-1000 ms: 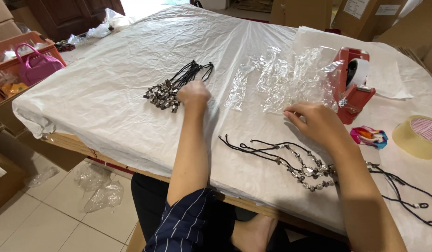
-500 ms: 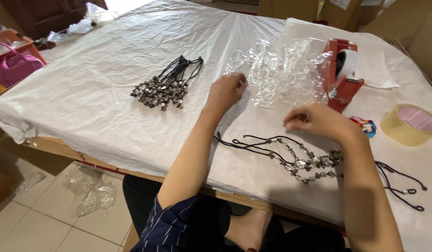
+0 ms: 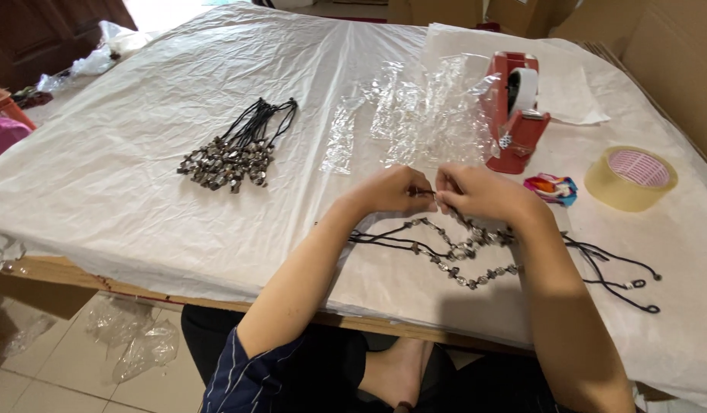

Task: The person places individual beaded necklaces into clear plastic sleeves, uses a handheld tape dispenser to seal the sleeves, and then gathers the packaged items together.

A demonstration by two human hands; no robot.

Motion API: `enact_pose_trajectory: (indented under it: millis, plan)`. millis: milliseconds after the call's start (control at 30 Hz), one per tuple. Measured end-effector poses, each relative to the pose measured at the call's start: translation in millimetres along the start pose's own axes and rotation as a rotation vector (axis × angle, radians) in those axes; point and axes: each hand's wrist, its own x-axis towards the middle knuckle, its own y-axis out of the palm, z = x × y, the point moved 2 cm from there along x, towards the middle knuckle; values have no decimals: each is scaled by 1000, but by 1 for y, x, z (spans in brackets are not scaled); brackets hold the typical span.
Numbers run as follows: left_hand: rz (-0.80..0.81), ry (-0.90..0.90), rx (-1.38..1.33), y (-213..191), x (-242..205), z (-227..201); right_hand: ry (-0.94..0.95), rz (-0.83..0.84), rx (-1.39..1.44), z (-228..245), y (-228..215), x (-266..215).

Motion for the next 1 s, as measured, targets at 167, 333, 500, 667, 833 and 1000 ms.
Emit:
enact_pose_trajectory:
  millis: [167, 333, 500, 667, 833, 1000]
  plan:
    - [-48, 78, -313, -9, -5, -3, 24, -15, 318, 15, -20, -16]
    - [-139, 72, -641, -20, -12, -14, 29, 130, 273, -2, -18, -14]
    - [-293, 138, -1047, -31, -1, -2, 97, 253, 229, -27, -9, -6]
    - [-571, 163, -1249, -54, 1, 43, 210, 288, 428, -53, -9, -8]
    - [-820, -24, -1296, -75, -18, 54, 255, 272, 496, -46, -17, -18]
    - [-883, -436, -1115, -66, -20, 77, 226, -201, 236, -43, -39, -25]
